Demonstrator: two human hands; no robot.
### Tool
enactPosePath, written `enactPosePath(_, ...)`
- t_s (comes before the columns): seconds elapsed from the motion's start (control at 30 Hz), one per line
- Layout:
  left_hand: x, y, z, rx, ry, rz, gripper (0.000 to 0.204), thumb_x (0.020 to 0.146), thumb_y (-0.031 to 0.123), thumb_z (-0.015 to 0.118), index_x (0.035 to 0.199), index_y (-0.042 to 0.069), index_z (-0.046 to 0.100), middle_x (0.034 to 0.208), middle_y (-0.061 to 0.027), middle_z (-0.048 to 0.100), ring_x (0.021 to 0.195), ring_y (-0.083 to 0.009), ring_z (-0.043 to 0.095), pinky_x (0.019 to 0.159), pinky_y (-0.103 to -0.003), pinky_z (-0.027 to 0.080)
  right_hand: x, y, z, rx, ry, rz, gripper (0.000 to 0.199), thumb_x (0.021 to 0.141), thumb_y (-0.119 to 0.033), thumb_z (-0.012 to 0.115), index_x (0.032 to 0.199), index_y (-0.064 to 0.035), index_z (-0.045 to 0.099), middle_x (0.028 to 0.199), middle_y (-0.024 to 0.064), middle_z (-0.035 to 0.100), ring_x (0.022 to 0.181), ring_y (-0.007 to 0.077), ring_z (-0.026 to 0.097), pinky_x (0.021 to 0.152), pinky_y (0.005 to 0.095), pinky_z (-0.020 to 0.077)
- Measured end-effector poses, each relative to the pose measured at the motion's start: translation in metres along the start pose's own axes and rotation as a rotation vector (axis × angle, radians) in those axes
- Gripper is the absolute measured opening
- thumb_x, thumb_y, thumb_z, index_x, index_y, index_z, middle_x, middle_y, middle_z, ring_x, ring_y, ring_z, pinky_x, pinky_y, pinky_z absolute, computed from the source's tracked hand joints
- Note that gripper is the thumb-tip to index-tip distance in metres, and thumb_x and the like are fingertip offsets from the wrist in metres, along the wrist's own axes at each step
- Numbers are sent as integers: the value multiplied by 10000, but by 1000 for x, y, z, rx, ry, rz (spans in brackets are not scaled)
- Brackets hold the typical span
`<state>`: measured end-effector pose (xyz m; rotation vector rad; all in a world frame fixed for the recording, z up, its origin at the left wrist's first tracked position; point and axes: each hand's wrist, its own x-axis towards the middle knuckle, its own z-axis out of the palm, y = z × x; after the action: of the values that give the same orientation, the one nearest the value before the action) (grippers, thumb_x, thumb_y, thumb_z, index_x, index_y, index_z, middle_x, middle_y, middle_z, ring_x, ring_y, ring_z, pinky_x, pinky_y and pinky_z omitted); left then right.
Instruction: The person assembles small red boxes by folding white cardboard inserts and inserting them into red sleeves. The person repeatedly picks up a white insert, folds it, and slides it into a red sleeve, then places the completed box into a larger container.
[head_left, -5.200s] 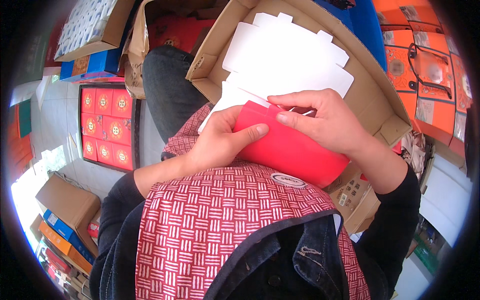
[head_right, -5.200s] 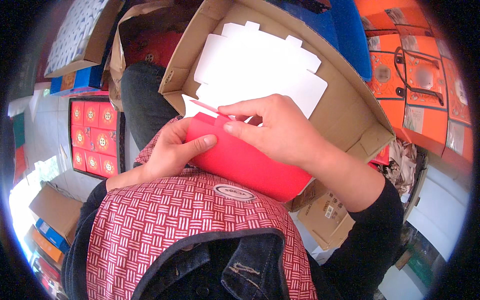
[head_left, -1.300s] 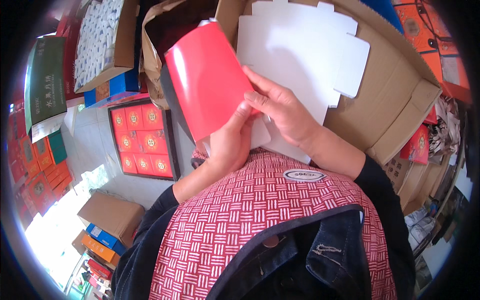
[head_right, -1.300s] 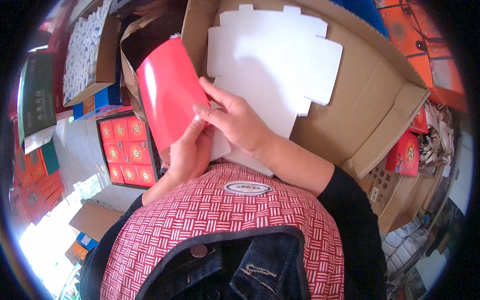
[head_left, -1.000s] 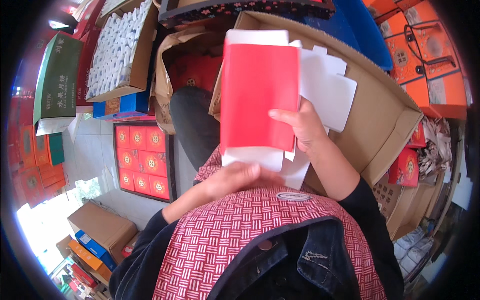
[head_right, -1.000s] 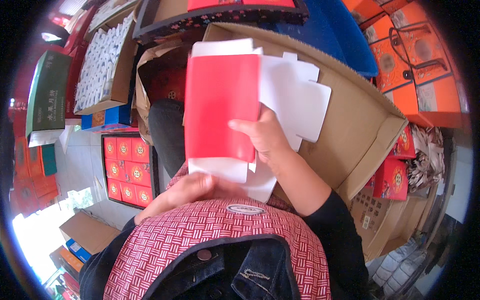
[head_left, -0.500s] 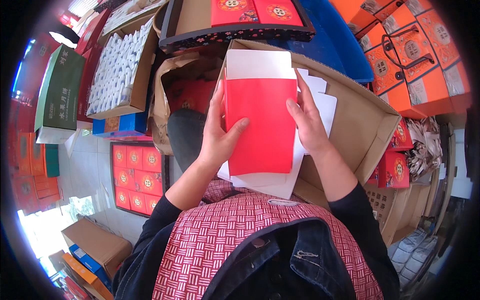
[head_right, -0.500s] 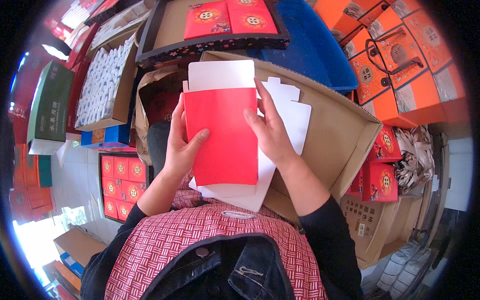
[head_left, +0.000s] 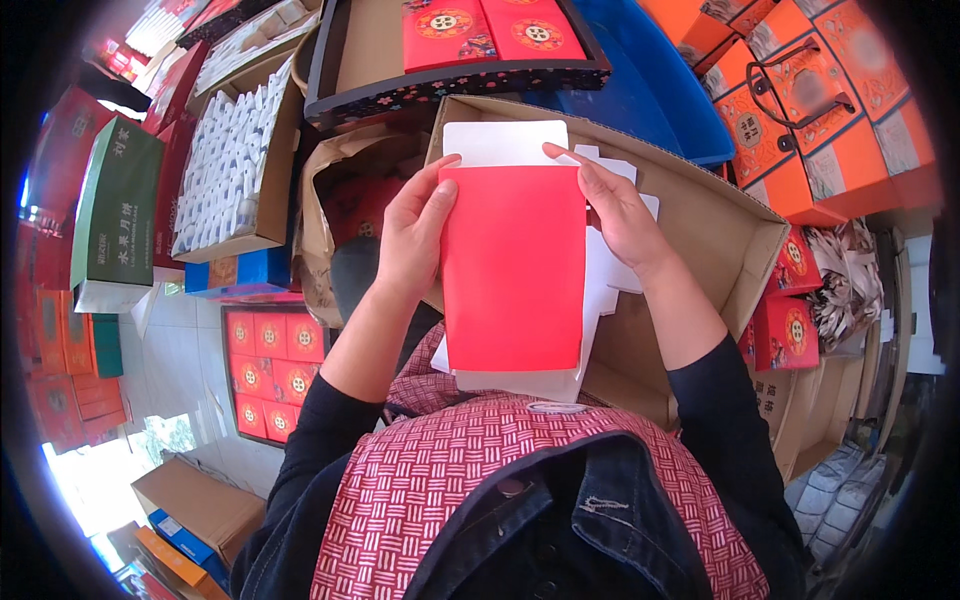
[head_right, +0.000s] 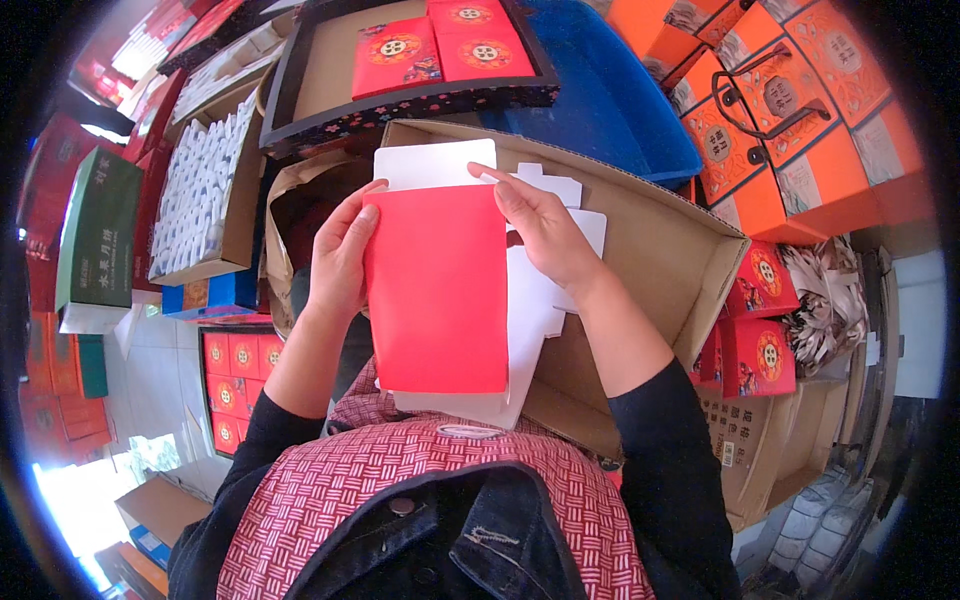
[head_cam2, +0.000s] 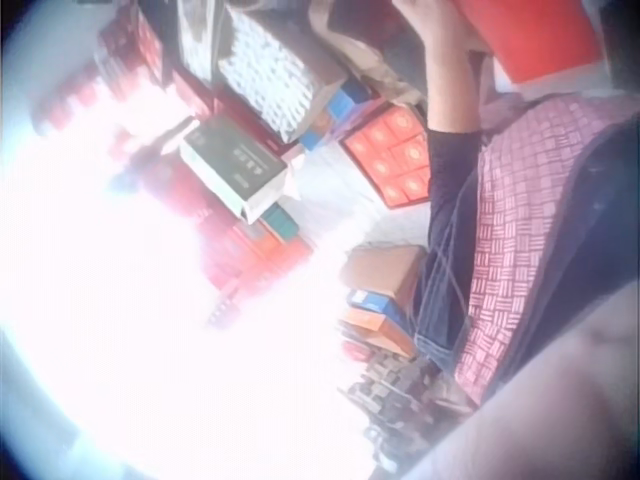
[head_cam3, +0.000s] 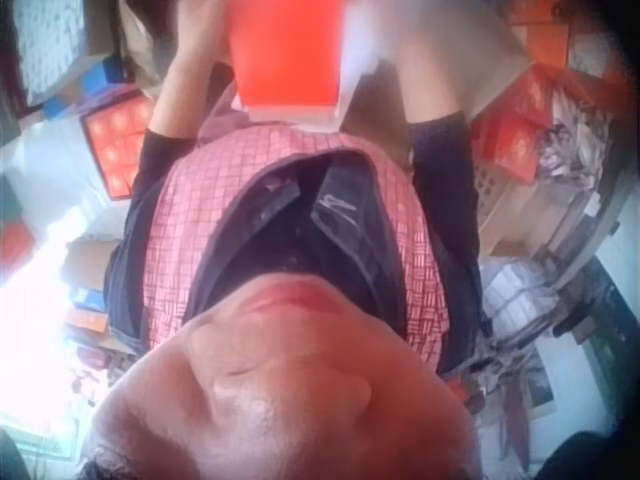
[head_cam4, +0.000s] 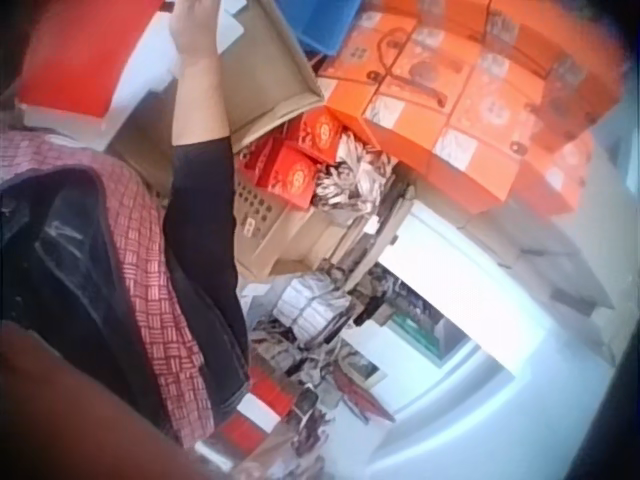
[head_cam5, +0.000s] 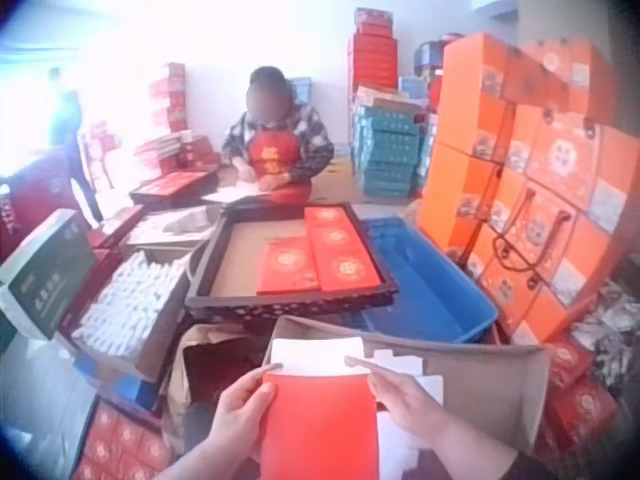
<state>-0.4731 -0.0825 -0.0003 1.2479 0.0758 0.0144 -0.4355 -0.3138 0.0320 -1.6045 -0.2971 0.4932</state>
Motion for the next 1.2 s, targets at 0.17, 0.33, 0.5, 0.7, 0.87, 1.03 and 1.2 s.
enactPosePath(0.17, 8, -3, -15, -107, -106, -27, 296, 991, 175, 488, 1185, -16, 607, 1217, -65, 565, 1024, -107, 559, 891, -237, 450, 10, 22, -7, -66, 168, -228, 420, 945, -350, 560, 1225, -42, 615, 1029, 56, 584, 977, 129, 546, 834, 228, 450)
enactPosePath(0.33, -3, 2, 0, 185, -105, 128, 291, 984, 177, 511, 1162, -28, 617, 1262, -68, 539, 1080, -133, 537, 903, -244, 436, 9, 27, 0, -112, 263, -251, 396, 870, -219, 690, 1210, -27, 623, 1026, 46, 563, 968, 120, 526, 823, 214, 444)
enactPosePath(0.5, 1, -10, -5, 228, -42, 184, 259, 967, 125, 535, 1161, -28, 613, 1243, -67, 536, 1090, -132, 532, 925, -246, 425, 1, 17, 16, 234, 300, -319, 328, 866, -186, 693, 1143, -16, 651, 987, 32, 603, 913, 105, 563, 802, 214, 459)
enactPosePath(0.7, 1, -9, -14, -37, -204, 44, 286, 959, 148, 548, 1183, -21, 607, 1272, -82, 524, 1128, -142, 513, 967, -265, 404, -4, 19, -7, 129, 135, -211, 256, 852, -116, 694, 1082, -4, 669, 954, 14, 613, 862, 92, 575, 793, 220, 469)
enactPosePath(0.87, -7, 1, -20, 27, -325, 131, 354, 921, 192, 609, 1205, -20, 598, 1316, -115, 497, 1185, -188, 495, 1003, -306, 396, -8, 18, -15, -19, 88, -234, 221, 841, -67, 685, 1049, 9, 678, 981, 19, 617, 846, 88, 576, 787, 219, 468)
enactPosePath(1.03, -6, 5, -24, 239, -321, 186, 348, 884, 145, 652, 1186, -23, 608, 1304, -129, 496, 1126, -197, 544, 948, -311, 461, -15, 11, -22, -209, 57, -213, 162, 830, -29, 679, 987, 8, 686, 996, 34, 624, 867, 109, 586, 786, 229, 473)
enactPosePath(1.2, -18, 15, -6, 261, -268, 241, 313, 856, 61, 667, 1156, -18, 625, 1241, -131, 521, 1064, -181, 580, 888, -285, 509, -13, -30, -13, 61, 128, -302, 98, 878, -57, 618, 789, -14, 620, 859, 85, 648, 821, 152, 628, 747, 271, 512)
